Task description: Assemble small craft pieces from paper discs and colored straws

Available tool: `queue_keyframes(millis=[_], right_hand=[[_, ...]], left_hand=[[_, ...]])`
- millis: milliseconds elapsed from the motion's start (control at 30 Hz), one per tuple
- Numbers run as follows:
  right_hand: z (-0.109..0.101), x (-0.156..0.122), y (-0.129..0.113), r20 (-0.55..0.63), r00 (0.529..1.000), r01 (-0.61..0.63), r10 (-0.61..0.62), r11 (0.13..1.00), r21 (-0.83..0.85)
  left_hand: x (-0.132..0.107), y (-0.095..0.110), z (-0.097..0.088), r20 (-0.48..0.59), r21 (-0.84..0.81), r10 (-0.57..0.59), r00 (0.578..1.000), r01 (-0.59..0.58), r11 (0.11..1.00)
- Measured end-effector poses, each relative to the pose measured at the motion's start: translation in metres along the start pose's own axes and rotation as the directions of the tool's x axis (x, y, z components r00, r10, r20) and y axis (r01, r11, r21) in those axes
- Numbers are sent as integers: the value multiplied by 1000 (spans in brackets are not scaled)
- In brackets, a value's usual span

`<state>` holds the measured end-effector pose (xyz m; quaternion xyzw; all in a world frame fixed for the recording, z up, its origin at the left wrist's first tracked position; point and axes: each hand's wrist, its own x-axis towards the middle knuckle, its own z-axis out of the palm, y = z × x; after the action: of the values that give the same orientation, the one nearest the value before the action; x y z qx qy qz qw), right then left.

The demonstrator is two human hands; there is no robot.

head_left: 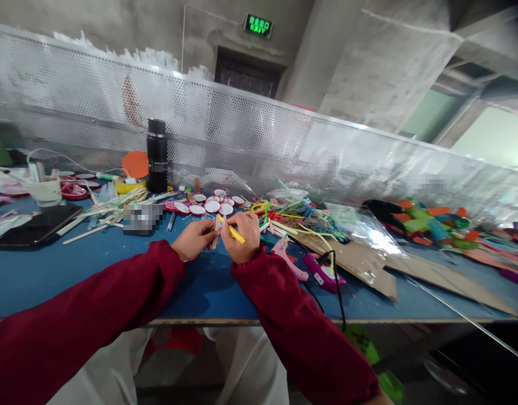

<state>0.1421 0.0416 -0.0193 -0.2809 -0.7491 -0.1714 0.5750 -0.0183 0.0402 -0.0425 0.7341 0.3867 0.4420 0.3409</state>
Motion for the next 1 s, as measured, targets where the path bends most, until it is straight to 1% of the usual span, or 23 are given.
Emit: queue_keyframes(millis=[100,267,633,833,1000], right_hand=[[0,0,0,8,1000,1,-1,1000,5],[0,0,0,-2,1000,-13,13,1000,4],[-1,1,0,5,1000,-10,10,1000,-1],[-1,1,0,-3,999,-40,40,999,-3],[-2,1,0,-16,1000,-25,25,1000,0]], left_hand=[[0,-1,0,1,10,9,1000,-9,1000],[0,0,1,2,-42,19,1000,-19,999],[0,0,0,8,-29,17,1000,-17,999],[-1,3,1,3,-29,12,1000,-12,1000],[-1,4,1,-6,-33,8,1000,-8,999]])
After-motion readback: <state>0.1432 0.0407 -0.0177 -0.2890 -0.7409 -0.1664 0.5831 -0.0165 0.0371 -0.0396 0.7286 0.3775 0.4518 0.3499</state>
